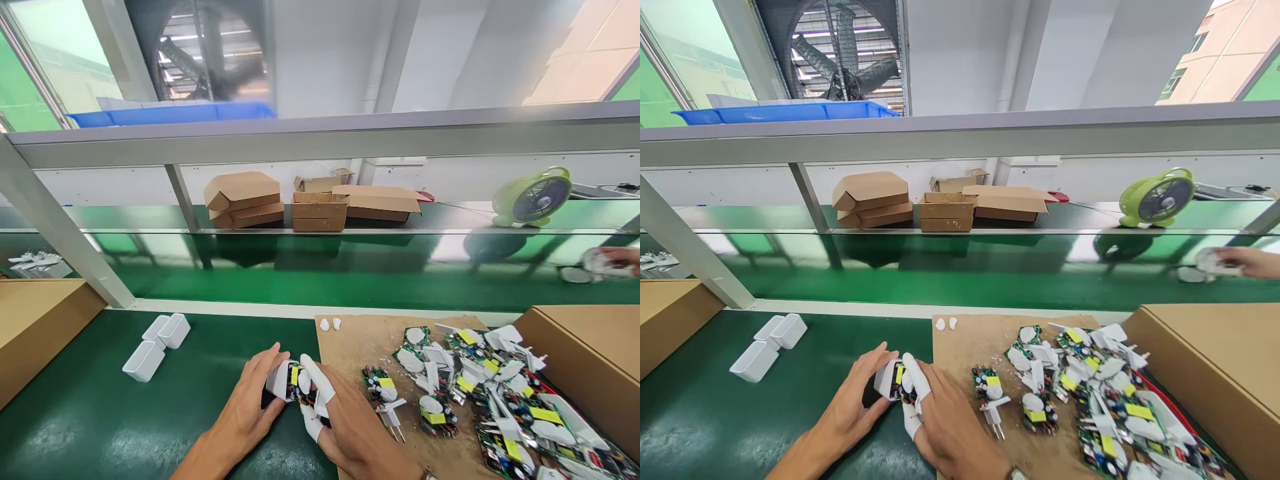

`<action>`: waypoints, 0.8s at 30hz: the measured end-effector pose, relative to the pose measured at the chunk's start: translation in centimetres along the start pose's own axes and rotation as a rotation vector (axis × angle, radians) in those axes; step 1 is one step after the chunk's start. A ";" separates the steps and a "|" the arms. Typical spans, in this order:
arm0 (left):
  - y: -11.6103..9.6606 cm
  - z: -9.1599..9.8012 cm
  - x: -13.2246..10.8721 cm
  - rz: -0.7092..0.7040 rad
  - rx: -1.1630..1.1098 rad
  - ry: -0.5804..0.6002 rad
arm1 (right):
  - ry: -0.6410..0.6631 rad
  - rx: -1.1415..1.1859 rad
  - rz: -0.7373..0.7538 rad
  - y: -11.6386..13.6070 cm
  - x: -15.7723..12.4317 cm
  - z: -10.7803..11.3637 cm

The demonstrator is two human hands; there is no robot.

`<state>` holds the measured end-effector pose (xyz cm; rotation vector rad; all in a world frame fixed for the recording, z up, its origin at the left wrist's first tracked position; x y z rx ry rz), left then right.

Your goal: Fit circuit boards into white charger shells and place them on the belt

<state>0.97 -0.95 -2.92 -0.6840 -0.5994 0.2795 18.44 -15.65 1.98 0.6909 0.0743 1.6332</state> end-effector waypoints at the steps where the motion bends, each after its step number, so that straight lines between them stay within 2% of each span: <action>1: -0.1 0.0 0.0 -0.001 0.002 0.004 | 0.007 0.006 -0.001 -0.1 -0.1 -0.2; 5: -0.5 -0.1 0.0 -0.013 -0.039 0.022 | -0.014 0.039 0.017 -0.8 -0.2 -0.8; 9: -0.7 -0.7 0.0 0.012 -0.246 0.132 | -0.095 0.142 0.009 -1.1 -0.3 0.0; 11: -0.6 -1.0 0.0 0.042 -0.301 0.143 | -0.084 0.202 -0.037 -1.2 -0.3 0.5; 14: -0.3 -0.9 0.0 0.125 -0.319 0.058 | -0.030 0.239 -0.070 -1.5 -0.4 0.3; 18: -0.1 0.2 0.3 0.249 -0.422 -0.031 | 0.008 0.211 -0.020 -2.2 -0.5 -1.2; 24: -0.3 1.8 1.0 0.202 -0.474 -0.058 | -0.041 0.150 0.114 -2.0 -0.4 -1.7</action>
Point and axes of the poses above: each hand's wrist, its own x-axis towards the middle knuckle, its own z-axis out of the back of the hand, y = z × x, the point moved 1 cm from there along x, towards the middle knuckle, and after that the axes turned 1 degree about x, right-handed, at the moved point
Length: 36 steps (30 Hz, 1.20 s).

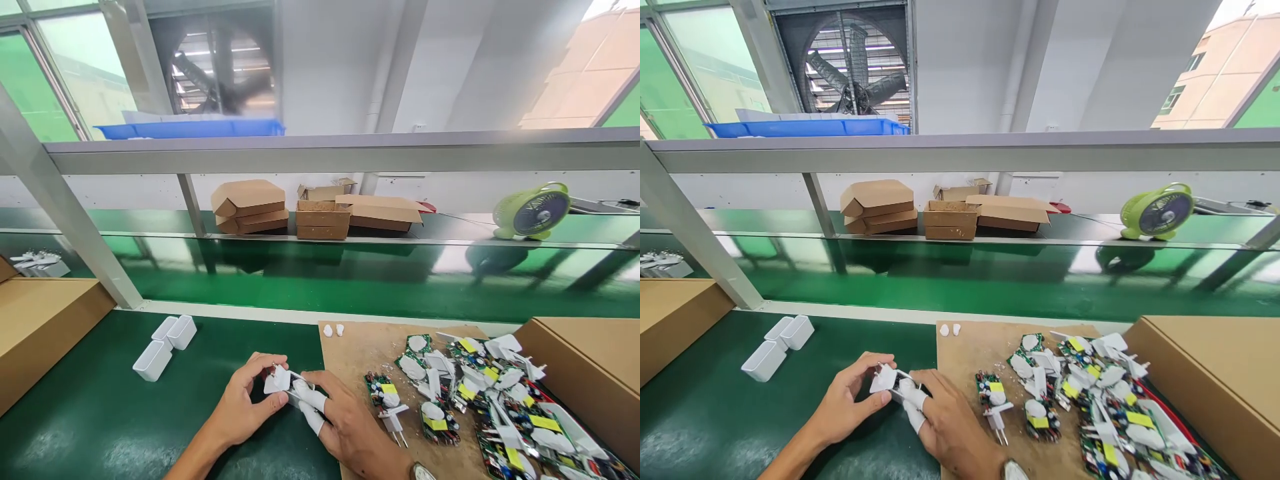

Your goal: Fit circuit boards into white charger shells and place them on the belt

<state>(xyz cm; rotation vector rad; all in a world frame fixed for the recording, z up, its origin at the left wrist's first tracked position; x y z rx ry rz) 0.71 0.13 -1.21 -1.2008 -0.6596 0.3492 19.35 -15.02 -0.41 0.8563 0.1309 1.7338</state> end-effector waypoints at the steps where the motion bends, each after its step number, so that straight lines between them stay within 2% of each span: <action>1: -0.1 0.1 0.1 0.003 -0.023 0.010 | -0.004 0.020 0.000 0.2 0.1 0.1; 5: -0.8 0.2 0.3 0.059 -0.111 0.016 | -0.030 0.080 -0.082 0.9 0.4 0.6; 10: -1.6 -0.3 1.3 0.262 -0.205 -0.042 | 0.044 0.009 -0.082 1.1 0.3 0.4; 15: -2.1 -1.7 2.9 0.343 -0.078 -0.129 | 0.184 -0.314 -0.064 0.6 -0.9 0.0; 19: -3.5 -2.7 3.8 0.310 0.078 -0.205 | 0.256 -0.440 -0.070 0.4 -1.2 -0.1; 23: -4.5 -3.3 4.3 0.281 0.138 -0.165 | 0.211 -0.408 -0.054 0.3 -0.9 -0.3; 25: -4.3 -3.2 4.5 0.268 0.117 -0.122 | 0.172 -0.379 -0.048 0.0 -0.8 -0.4; 28: -3.3 -2.3 4.3 0.254 0.037 -0.075 | 0.041 -0.303 0.015 -0.1 -0.7 -0.3; 32: -1.6 -0.5 2.9 0.262 -0.033 -0.132 | -0.112 -0.172 0.084 0.8 0.2 0.7; 36: -0.7 0.0 1.6 0.198 -0.051 -0.180 | -0.169 -0.116 0.089 1.6 1.3 1.4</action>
Point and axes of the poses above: each hand's wrist, its own x-axis towards the middle knuckle, its own z-axis out of the back of the hand, y = z × x, the point moved 1 cm from there along x, towards the middle knuckle, and after that the axes turned 1 degree about x, right-handed, at the moved point
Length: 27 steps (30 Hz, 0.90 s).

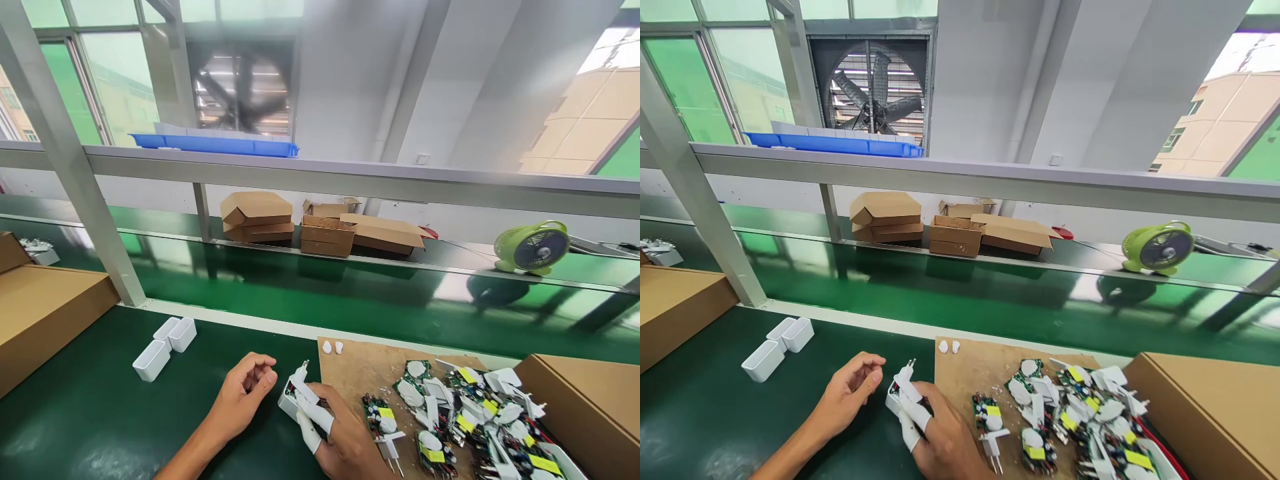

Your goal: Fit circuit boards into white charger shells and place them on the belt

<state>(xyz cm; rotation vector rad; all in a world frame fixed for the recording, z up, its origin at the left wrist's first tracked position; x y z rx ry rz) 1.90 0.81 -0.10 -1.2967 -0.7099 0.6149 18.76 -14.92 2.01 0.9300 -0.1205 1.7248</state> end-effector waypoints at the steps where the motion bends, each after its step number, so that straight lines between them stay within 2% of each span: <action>1: 0.1 -0.1 -0.1 -0.040 -0.008 -0.008 | 0.014 0.008 -0.015 -0.1 0.0 -0.1; 4: 0.2 -0.6 -0.2 -0.176 -0.024 -0.030 | 0.099 0.003 -0.065 -0.8 -0.6 -1.1; 8: 0.2 -1.0 -0.5 -0.249 0.035 0.032 | 0.205 0.002 -0.125 -1.6 -1.9 -2.2; 14: 0.1 -0.6 -1.4 -0.371 0.024 0.062 | 0.066 0.057 -0.045 -0.9 -1.2 -1.3; 16: -0.1 -0.7 -1.5 -0.434 0.040 0.084 | 0.099 0.086 -0.085 -0.8 -1.1 -1.1; 18: -0.1 -1.1 -1.5 -0.475 0.087 0.117 | 0.205 0.093 -0.154 -0.9 -1.3 -1.4; 21: 0.2 -1.9 -1.5 -0.438 0.136 0.100 | 0.279 0.073 -0.225 -1.1 -1.9 -1.9; 25: 0.8 -2.3 -1.5 -0.329 0.111 0.026 | 0.236 0.079 -0.271 -1.1 -2.3 -2.2; 27: 0.9 -2.3 -1.6 -0.325 0.135 0.002 | 0.242 0.049 -0.252 -0.9 -2.4 -2.2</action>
Point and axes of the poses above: each hand's wrist, its own x-axis towards the middle knuckle, its own z-axis out of the back of the hand, y = z × x, the point moved 1 cm from there along x, towards the middle knuckle, and after that the axes turned 1 degree about x, right-handed, at the moved point
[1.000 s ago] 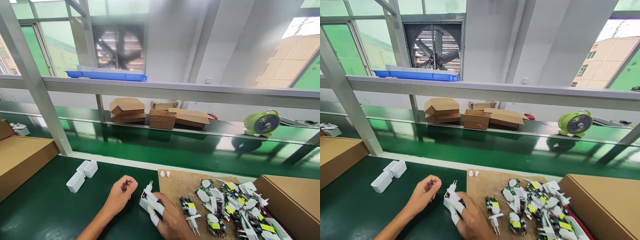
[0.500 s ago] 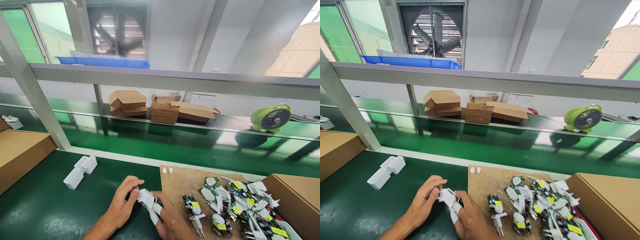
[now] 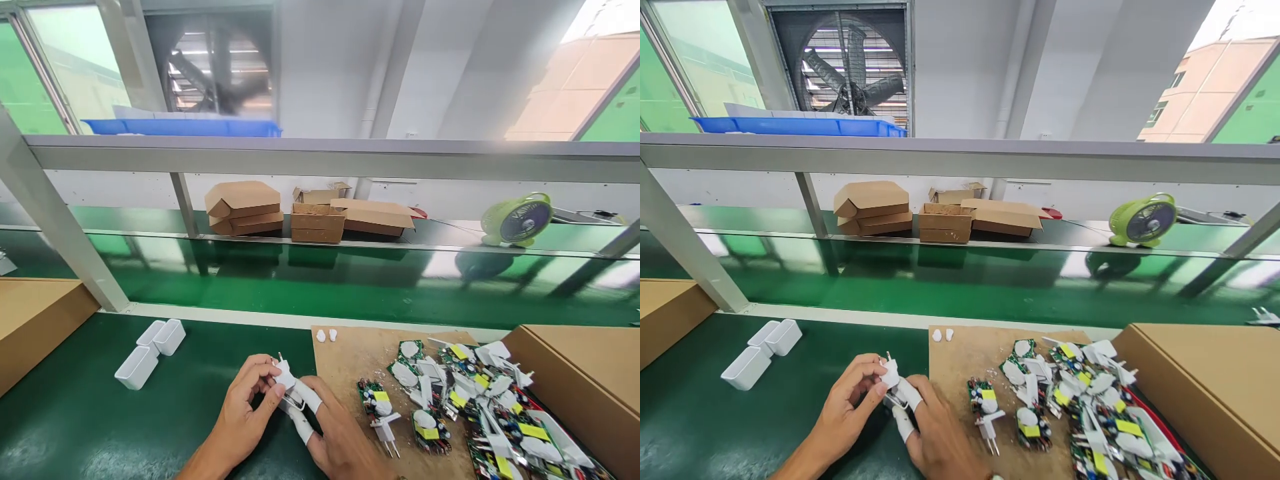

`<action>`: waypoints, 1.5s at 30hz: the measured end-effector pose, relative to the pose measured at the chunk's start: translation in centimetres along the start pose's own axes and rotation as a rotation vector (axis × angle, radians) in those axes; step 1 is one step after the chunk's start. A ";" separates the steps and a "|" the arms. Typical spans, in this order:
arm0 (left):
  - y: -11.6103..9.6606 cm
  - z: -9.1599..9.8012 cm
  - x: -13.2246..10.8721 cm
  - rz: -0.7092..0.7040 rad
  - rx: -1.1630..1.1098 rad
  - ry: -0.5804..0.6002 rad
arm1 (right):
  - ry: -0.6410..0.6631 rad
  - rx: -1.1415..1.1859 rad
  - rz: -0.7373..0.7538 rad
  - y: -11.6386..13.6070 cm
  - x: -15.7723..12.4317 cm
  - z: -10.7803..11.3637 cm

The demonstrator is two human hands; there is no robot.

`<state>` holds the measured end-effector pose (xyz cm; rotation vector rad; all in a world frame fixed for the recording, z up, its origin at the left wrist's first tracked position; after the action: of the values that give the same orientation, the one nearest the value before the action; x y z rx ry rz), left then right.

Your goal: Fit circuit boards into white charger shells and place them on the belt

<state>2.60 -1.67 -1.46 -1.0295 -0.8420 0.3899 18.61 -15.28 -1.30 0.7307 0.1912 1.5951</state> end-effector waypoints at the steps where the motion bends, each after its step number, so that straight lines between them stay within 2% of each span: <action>1: -0.1 0.0 0.0 -0.017 0.034 -0.002 | 0.008 -0.041 0.014 0.1 -0.1 0.0; 5: -0.8 -0.5 -0.3 -0.167 0.204 0.028 | 0.066 -0.234 0.043 0.1 -0.3 -0.2; 9: -1.5 -1.4 -0.5 -0.297 0.352 0.059 | 0.087 -0.260 0.106 0.4 -0.1 0.0; 11: -1.7 -1.7 -0.4 -0.323 0.407 0.038 | 0.100 -0.269 0.095 0.6 0.1 0.0; 14: -1.9 -1.7 0.0 -0.345 0.410 -0.019 | 0.143 -0.281 0.037 0.6 0.3 0.1; 17: -1.9 -1.2 0.3 -0.385 0.335 -0.013 | 0.170 -0.273 0.006 0.5 0.4 0.1; 20: -1.3 0.1 0.3 -0.263 0.254 -0.070 | 0.132 -0.250 0.017 0.2 0.4 0.5; 24: -0.2 1.9 0.3 -0.001 0.176 -0.287 | -0.072 -0.100 0.070 0.0 0.2 1.4; 26: 0.1 2.6 0.3 0.067 0.133 -0.376 | -0.057 -0.055 0.030 0.1 0.2 1.6; 28: 0.2 2.8 0.4 0.078 0.108 -0.402 | 0.040 -0.061 -0.016 0.2 0.3 1.3; 30: 0.1 2.6 0.4 0.031 0.116 -0.336 | 0.090 -0.076 -0.025 0.2 0.4 0.9; 33: -0.3 1.5 0.0 -0.058 0.137 -0.096 | 0.021 -0.063 0.003 -0.3 0.2 0.1; 35: -0.4 0.6 -0.5 -0.029 0.120 0.070 | -0.064 -0.037 0.000 -0.8 -0.2 -0.4; 37: -0.3 -0.1 -0.9 0.057 0.090 0.174 | -0.135 -0.007 -0.012 -1.1 -0.4 -0.6; 41: 0.5 -0.6 -1.4 0.179 0.069 0.190 | -0.117 0.088 -0.015 -1.0 -0.3 -0.4; 43: 0.9 -0.6 -1.5 0.147 0.080 0.187 | -0.129 0.192 -0.091 -0.9 0.2 -0.2; 45: 0.9 -0.7 -1.5 0.036 0.105 0.203 | -0.182 0.411 -0.227 -1.0 0.8 -0.1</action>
<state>2.28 -2.62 -3.10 -0.9694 -0.6157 0.3502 19.35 -14.36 -1.64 1.1240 0.4608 1.2767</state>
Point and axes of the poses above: each hand's wrist, its own x-axis towards the middle knuckle, its own z-axis out of the back of the hand, y = z × x, the point moved 1 cm from there along x, towards the middle knuckle, and after that the axes turned 1 degree about x, right-handed, at the moved point
